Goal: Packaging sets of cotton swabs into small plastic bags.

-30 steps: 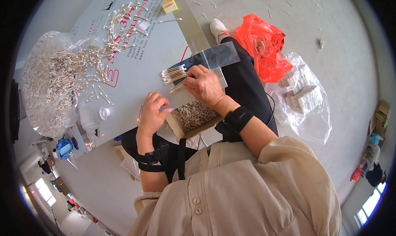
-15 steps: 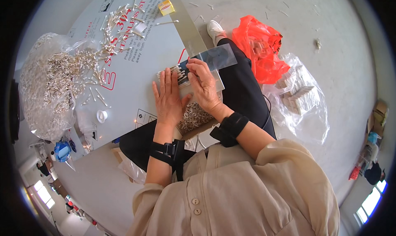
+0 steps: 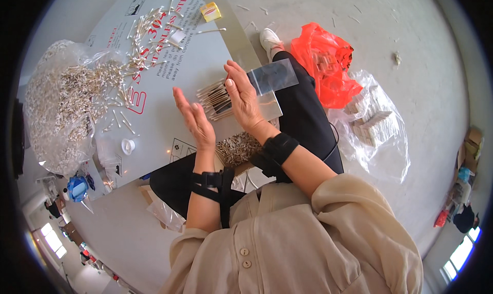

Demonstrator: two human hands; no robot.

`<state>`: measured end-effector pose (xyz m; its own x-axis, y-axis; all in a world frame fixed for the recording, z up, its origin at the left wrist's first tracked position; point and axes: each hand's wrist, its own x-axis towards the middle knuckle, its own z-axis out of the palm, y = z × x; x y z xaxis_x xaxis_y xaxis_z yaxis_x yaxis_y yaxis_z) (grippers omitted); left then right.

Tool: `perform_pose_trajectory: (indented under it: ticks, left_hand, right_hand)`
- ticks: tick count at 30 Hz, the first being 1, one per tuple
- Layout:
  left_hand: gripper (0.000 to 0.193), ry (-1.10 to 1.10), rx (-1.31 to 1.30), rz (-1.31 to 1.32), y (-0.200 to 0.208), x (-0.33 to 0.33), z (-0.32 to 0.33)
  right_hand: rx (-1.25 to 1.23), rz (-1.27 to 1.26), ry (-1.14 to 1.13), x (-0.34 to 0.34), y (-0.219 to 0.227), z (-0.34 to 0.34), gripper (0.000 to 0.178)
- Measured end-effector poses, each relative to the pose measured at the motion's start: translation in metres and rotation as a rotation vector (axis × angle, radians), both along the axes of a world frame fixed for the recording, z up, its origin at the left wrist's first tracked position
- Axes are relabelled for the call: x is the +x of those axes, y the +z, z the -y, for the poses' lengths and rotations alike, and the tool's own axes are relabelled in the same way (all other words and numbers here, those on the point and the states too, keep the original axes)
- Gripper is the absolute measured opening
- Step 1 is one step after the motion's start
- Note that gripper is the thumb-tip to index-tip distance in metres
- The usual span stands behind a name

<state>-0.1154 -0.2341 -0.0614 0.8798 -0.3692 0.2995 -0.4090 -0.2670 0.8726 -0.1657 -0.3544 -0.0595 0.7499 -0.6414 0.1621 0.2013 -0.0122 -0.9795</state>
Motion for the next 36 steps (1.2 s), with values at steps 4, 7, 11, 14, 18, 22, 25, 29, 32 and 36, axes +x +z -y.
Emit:
perform_pose_trajectory:
  ticks: [4, 7, 11, 14, 18, 22, 25, 29, 32, 36]
  left_hand:
    - [0.062, 0.096, -0.292, -0.228, -0.003, 0.008, 0.019]
    - [0.062, 0.027, -0.286, -0.24, -0.002, 0.008, 0.022]
    - [0.047, 0.097, -0.446, -0.268, -0.003, 0.012, 0.017]
    - [0.027, 0.079, 0.08, 0.055, 0.004, 0.019, 0.009]
    - [0.018, 0.009, 0.345, 0.264, 0.011, 0.024, 0.01]
    - [0.017, -0.038, 0.361, 0.259, 0.004, 0.026, 0.009]
    - [0.016, -0.029, 0.37, 0.246, 0.002, 0.025, 0.01]
    - [0.015, -0.005, 0.327, 0.226, 0.002, 0.025, 0.011]
    - [0.015, -0.028, 0.343, 0.243, 0.0, 0.024, 0.01]
    - [0.015, -0.014, 0.332, 0.269, -0.002, 0.025, 0.009]
  right_hand:
    - [0.102, 0.012, 0.039, 0.014, -0.009, -0.002, 0.037]
    - [0.035, -0.009, 0.059, 0.016, -0.014, -0.002, 0.038]
    - [0.262, 0.018, 0.053, 0.014, -0.012, 0.003, 0.036]
    - [0.07, -0.047, -0.018, 0.008, -0.009, 0.014, 0.03]
    - [-0.396, -0.293, -0.065, 0.004, 0.009, 0.025, 0.009]
    - [-0.671, -0.476, 0.067, 0.009, 0.012, 0.036, 0.003]
    - [-0.74, -0.535, 0.104, 0.018, 0.01, 0.042, 0.004]
    - [-0.736, -0.583, 0.135, 0.025, 0.014, 0.047, 0.006]
    - [-0.73, -0.604, 0.193, 0.026, 0.016, 0.05, 0.006]
    - [-0.737, -0.586, 0.222, 0.028, 0.016, 0.05, 0.005]
